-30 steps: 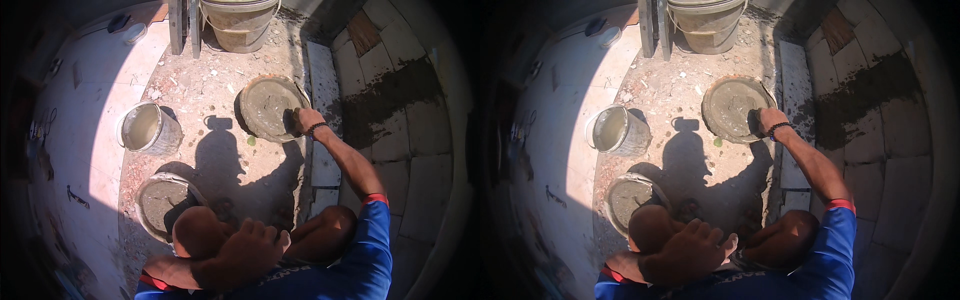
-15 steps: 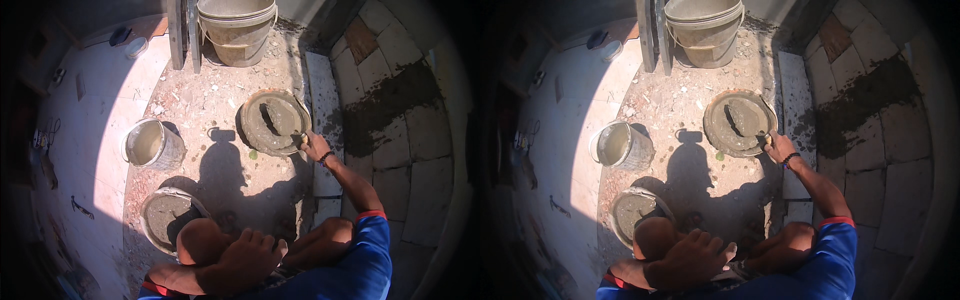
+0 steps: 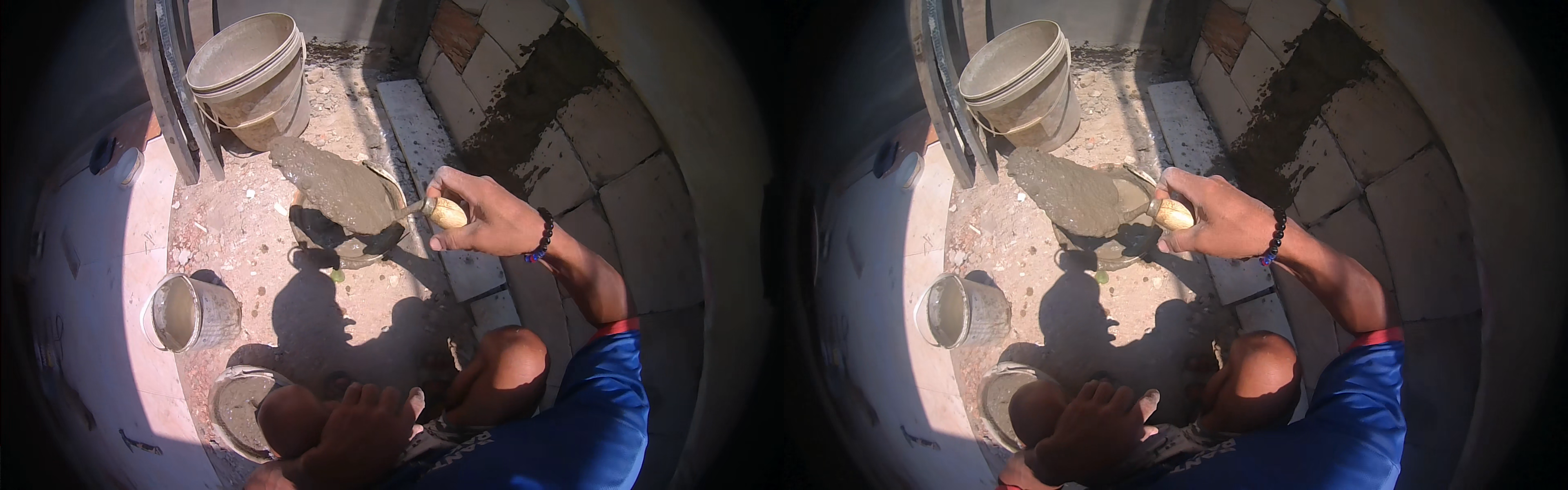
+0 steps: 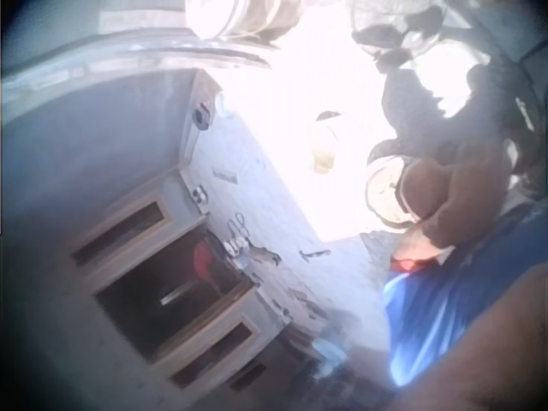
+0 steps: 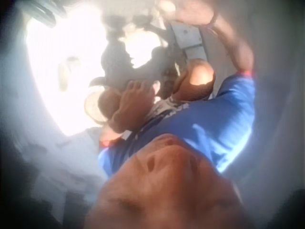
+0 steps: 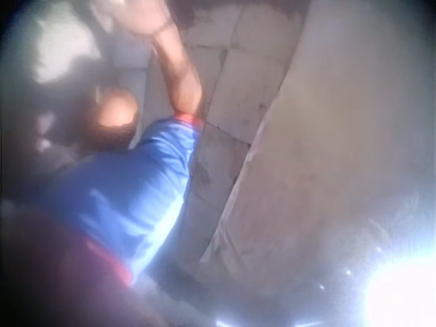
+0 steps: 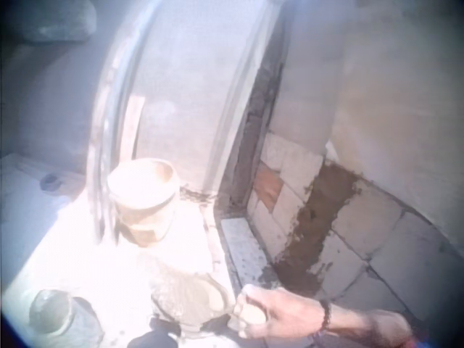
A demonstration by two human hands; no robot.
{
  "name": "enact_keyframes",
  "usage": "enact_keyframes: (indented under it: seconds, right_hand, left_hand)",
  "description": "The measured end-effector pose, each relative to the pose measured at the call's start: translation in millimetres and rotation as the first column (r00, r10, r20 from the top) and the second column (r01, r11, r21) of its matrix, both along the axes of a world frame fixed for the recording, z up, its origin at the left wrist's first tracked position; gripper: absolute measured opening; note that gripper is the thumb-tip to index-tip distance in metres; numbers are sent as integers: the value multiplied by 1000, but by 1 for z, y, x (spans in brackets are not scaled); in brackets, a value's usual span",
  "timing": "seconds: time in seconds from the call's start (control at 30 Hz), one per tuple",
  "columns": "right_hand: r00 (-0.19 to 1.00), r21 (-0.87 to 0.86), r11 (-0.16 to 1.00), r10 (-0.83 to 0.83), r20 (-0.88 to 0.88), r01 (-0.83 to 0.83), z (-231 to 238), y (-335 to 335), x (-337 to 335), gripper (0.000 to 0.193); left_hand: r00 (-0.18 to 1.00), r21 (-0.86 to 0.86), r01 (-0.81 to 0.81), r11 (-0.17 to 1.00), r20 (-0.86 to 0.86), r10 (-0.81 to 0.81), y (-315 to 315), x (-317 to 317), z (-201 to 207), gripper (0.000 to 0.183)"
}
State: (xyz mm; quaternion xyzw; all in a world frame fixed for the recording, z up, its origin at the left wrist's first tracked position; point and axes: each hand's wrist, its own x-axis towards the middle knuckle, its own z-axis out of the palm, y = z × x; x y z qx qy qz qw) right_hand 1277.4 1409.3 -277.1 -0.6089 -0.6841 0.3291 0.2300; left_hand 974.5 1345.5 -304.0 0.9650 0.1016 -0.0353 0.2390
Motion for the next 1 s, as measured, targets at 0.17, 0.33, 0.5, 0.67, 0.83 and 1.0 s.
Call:
enact_keyframes:
  seconds: [0.17,0.33,0.5,0.67,0.83,1.0]
  right_hand:
    - [960,88,995,67,-271,-44,5,-29,15,36]
    - [776,-267,730,-613,150,629,-41,-88,133,42]
    - [453,400,476,-878,156,784,33,-149,201,45]
    - [680,31,768,-584,443,640,17,-104,108,45]
    - [794,-20,995,-70,603,103,-75,-34,56,33]
    - [481,124,992,-117,869,19,-128,57,30,24]
  left_hand:
    - [998,-11,-50,999,-26,49,-3,-7,-3,48]
    - [998,-39,6,999,60,-4,-5,-6,-19,46]
    - [1000,-77,-13,997,5,13,-4,-8,-9,45]
    - [998,-87,-59,994,-25,57,2,1,-11,45]
    - [999,-55,-47,997,-24,46,-7,6,-24,45]
    - [989,-43,-144,989,23,145,-12,-12,-22,43]
